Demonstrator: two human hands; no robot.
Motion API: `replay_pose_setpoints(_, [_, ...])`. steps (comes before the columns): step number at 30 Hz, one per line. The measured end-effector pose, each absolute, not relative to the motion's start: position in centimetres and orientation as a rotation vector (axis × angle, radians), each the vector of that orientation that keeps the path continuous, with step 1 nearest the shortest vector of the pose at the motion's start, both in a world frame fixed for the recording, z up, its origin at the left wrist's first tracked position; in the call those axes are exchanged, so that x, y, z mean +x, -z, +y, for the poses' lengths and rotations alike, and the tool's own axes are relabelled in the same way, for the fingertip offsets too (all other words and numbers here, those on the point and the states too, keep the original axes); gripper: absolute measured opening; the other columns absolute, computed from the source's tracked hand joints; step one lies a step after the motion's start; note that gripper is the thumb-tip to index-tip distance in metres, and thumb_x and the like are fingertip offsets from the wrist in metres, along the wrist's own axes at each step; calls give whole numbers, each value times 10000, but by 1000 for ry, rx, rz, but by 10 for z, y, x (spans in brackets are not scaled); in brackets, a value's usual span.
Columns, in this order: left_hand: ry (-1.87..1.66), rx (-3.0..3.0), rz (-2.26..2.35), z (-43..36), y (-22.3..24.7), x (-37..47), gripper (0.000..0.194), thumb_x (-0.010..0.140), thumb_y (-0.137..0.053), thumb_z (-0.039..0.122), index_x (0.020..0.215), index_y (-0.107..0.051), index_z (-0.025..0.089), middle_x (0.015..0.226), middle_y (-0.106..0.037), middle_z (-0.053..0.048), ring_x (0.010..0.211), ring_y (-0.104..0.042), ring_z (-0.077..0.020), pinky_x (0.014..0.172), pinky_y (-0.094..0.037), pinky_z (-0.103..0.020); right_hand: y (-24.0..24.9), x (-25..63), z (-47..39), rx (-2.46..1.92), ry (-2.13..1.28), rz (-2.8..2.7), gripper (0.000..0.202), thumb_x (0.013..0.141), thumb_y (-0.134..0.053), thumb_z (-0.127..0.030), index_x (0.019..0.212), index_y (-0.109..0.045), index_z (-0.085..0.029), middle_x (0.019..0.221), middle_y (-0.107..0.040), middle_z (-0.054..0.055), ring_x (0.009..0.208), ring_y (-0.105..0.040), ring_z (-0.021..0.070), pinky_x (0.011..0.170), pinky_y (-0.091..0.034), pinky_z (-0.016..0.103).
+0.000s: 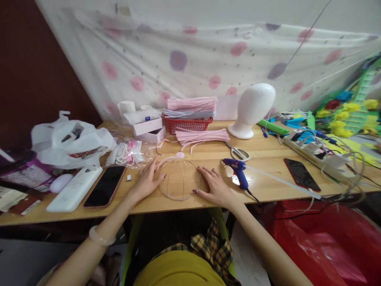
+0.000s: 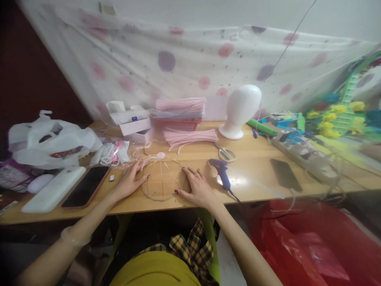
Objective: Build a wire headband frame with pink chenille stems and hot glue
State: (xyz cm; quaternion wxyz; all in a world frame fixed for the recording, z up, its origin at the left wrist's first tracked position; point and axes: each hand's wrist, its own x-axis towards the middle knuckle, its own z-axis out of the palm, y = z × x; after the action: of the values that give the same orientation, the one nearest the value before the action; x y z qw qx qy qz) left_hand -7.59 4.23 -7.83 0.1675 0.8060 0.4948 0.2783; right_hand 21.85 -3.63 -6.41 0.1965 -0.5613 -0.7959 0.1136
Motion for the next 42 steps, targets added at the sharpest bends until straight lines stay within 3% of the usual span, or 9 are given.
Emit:
replay_pose_setpoints(5, [-981,2185,1501,25,70,-95,584,903,-475,377,1427,-346,155,1393,-557,-186,1196,-620,-264,925,-554,-399,55,233,-57,-1526,-521,-2190,1047,715,-783,-550,1540,-256,-179,1547,-387,193,1431,-363,359,1157,-331,556])
replay_pose_setpoints(10, [-946,2269,1483,15,61,-92,325,901,-479,343,1168,-605,208,1246,-666,-97,1204,-598,-270,1065,-464,-462,53,233,-43,-1465,-475,-2093,806,872,-643,-498,1529,-265,-221,1527,-428,178,1413,-408,334,1135,-363,549])
replay_pose_setpoints(13, [-832,2349,1407,21,63,-81,413,891,-516,354,1267,-583,199,1346,-625,-100,1291,-536,-279,1128,-398,-486,56,226,-25,-1400,-510,-2140,682,944,-541,-431,1525,-254,-216,1542,-409,165,1419,-406,294,1157,-340,510])
replay_pose_setpoints(16, [-774,2389,1406,30,67,-78,498,887,-536,343,1364,-506,201,1445,-546,-111,1361,-465,-285,1155,-345,-516,59,224,-17,-1391,-519,-2199,715,906,-599,-433,1506,-277,-217,1494,-465,155,1373,-454,291,1130,-376,492])
replay_pose_setpoints(23, [-593,2458,1396,49,70,-90,445,863,-605,390,1267,-596,204,1465,-518,-115,1368,-428,-307,1147,-329,-514,64,221,-23,-1469,-407,-2178,702,827,-685,-527,1403,-427,-219,1401,-540,150,1302,-484,325,1084,-396,529])
replay_pose_setpoints(28, [-394,2484,1388,59,67,-95,582,864,-589,454,1418,-514,292,1587,-366,-80,1408,-345,-374,1125,-299,-579,67,214,-24,-1522,-311,-2132,630,844,-676,-516,1344,-483,-185,1332,-583,159,1254,-512,318,1052,-431,505])
replay_pose_setpoints(31, [-315,2494,1395,64,62,-96,605,838,-600,532,1412,-522,356,1598,-349,-51,1411,-327,-411,1121,-269,-606,66,214,-24,-1522,-305,-2131,646,828,-690,-529,1345,-492,-196,1332,-583,156,1255,-515,322,1051,-435,508])
replay_pose_setpoints(36, [-246,2490,1467,69,55,-94,609,787,-613,628,1352,-580,402,1606,-331,-35,1386,-347,-450,1102,-230,-665,67,217,-29,-1526,-263,-2184,711,823,-675,-562,1393,-468,-191,1395,-551,178,1303,-504,351,1092,-393,554])
replay_pose_setpoints(42, [-185,2478,1546,69,53,-93,631,777,-595,686,1350,-577,423,1607,-323,-65,1360,-346,-491,1055,-205,-738,71,209,-36,-1602,-157,-2215,744,869,-607,-542,1439,-418,-104,1431,-525,228,1369,-456,360,1165,-286,578])
